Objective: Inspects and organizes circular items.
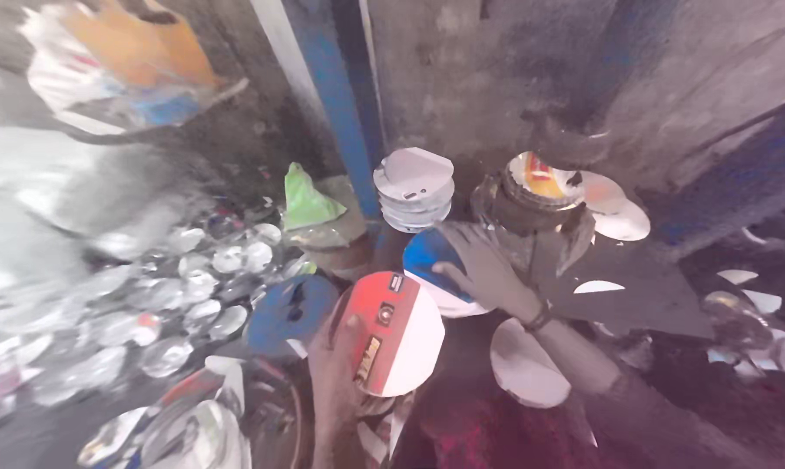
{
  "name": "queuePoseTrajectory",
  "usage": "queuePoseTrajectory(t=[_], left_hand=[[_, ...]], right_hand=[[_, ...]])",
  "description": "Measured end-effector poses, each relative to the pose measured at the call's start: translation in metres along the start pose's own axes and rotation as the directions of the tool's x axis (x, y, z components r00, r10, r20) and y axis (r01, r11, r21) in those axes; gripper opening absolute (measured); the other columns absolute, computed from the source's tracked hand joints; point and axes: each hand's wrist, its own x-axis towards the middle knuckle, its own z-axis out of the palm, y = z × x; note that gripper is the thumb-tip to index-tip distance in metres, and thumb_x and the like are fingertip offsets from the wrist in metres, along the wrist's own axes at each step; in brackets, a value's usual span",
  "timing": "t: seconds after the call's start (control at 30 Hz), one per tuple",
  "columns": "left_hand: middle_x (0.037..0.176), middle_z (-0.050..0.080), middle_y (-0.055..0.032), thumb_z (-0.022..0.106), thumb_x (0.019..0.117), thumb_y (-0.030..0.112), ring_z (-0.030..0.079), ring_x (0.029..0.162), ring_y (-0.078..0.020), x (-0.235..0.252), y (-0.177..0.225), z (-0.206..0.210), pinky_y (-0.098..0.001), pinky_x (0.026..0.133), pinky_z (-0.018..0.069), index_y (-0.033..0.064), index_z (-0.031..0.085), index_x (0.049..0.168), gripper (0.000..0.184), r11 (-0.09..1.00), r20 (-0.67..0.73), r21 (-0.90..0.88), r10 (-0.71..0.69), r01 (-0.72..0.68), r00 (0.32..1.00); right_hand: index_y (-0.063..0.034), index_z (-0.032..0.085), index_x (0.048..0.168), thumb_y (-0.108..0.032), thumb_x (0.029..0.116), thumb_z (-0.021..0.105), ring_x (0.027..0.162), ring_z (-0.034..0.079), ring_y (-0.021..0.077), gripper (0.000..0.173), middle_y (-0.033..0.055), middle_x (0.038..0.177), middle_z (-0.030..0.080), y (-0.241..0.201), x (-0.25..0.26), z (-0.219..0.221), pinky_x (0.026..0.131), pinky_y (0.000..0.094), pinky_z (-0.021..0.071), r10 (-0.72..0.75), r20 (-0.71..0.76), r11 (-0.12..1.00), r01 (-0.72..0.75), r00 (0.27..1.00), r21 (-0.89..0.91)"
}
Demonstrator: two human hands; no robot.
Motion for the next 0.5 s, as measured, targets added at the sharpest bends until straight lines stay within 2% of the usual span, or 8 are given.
queuePoseTrajectory(t=[0.03,0.1,0.2,0.23,0.3,0.33,0.43,0.5], left_hand=[[0.097,0.07,0.0063,0.051,0.0958,0.006,0.068,0.085,0.0022,0.002,-0.002,-0.004,-0.0187,0.077,0.0587,-0.0048,0.058,0.123,0.03,0.999,-0.013,0.022,0.032,-0.032,0.999],[0.103,0.068,0.0037,0.053,0.0947,0.006,0.067,0.089,0.0008,0.006,-0.005,-0.012,-0.0195,0.078,0.0587,-0.0041,0.055,0.124,0.031,0.995,-0.045,0.027,0.095,-0.094,0.994],[0.137,0.056,-0.0097,0.057,0.0939,0.012,0.059,0.118,-0.0057,0.009,-0.011,-0.027,-0.0224,0.097,0.0522,-0.008,0.037,0.144,0.058,0.976,0.024,0.072,0.204,-0.205,0.979],[0.134,0.059,-0.0087,0.057,0.0941,0.011,0.06,0.118,-0.0069,0.009,-0.013,-0.03,-0.0236,0.098,0.0522,-0.0078,0.045,0.139,0.05,0.969,0.034,0.068,0.235,-0.237,0.971],[0.111,0.073,0.0034,0.054,0.0963,0.005,0.067,0.102,-0.0046,0.011,-0.014,-0.031,-0.0219,0.09,0.0561,0.0036,0.07,0.112,0.022,0.968,0.042,0.008,0.25,-0.25,0.967],[0.107,0.074,0.0055,0.049,0.099,0.006,0.068,0.1,-0.0047,0.01,-0.013,-0.032,-0.0218,0.09,0.056,0.0074,0.073,0.105,0.024,0.972,0.094,-0.018,0.234,-0.233,0.968],[0.112,0.075,0.0037,0.043,0.1065,0.04,0.068,0.105,-0.0079,0.005,-0.011,-0.027,-0.0259,0.093,0.0556,0.0124,0.076,0.108,0.043,0.985,0.309,-0.073,0.17,-0.155,0.936],[0.106,0.075,0.0081,0.051,0.1034,0.041,0.069,0.098,-0.003,0.0,-0.005,-0.009,-0.0226,0.089,0.0569,0.0142,0.075,0.106,0.036,0.988,0.331,-0.058,0.152,-0.141,0.931]], right_hand=[[-0.0102,0.05,0.151,-0.062,0.1001,0.048,0.134,0.053,0.0401,0.073,0.0171,0.144,0.058,0.014,0.012,0.007,0.109,0.0676,0.0358,0.106,0.044,0.993,-0.103,0.993,-0.048],[-0.0093,0.056,0.145,-0.056,0.1004,0.055,0.13,0.055,0.0427,0.065,0.0189,0.138,0.061,0.028,0.027,0.016,0.107,0.0699,0.0362,0.217,0.046,0.973,-0.213,0.975,-0.089],[-0.0048,0.066,0.127,-0.035,0.0994,0.067,0.118,0.061,0.0418,0.041,0.019,0.129,0.064,0.028,0.037,0.009,0.094,0.0673,0.0449,0.168,-0.097,0.984,-0.172,0.981,-0.036],[-0.0028,0.065,0.124,-0.027,0.1007,0.066,0.112,0.062,0.04,0.034,0.0196,0.124,0.064,0.029,0.034,0.004,0.089,0.0637,0.0481,0.155,-0.149,0.987,-0.147,0.977,0.062],[-0.0046,0.058,0.12,-0.018,0.105,0.057,0.083,0.065,0.0224,0.021,0.0127,0.103,0.065,0.036,0.029,-0.004,0.069,0.0403,0.0558,0.166,-0.279,0.936,-0.062,0.946,0.346],[-0.0074,0.056,0.119,-0.018,0.1071,0.053,0.073,0.062,0.0138,0.016,0.0077,0.094,0.063,0.037,0.028,-0.011,0.062,0.0303,0.0546,0.206,-0.288,0.858,-0.031,0.935,0.512],[-0.0102,0.059,0.105,-0.012,0.1049,0.053,0.062,0.056,0.0,0.006,-0.0039,0.078,0.06,0.017,0.021,-0.027,0.055,0.0173,0.0496,0.25,-0.155,0.652,-0.048,0.956,0.757],[-0.0053,0.063,0.097,-0.008,0.0993,0.06,0.063,0.058,-0.0008,0.005,-0.0036,0.076,0.064,-0.004,0.016,-0.021,0.059,0.0184,0.0511,0.157,-0.083,0.704,-0.052,0.984,0.709]])
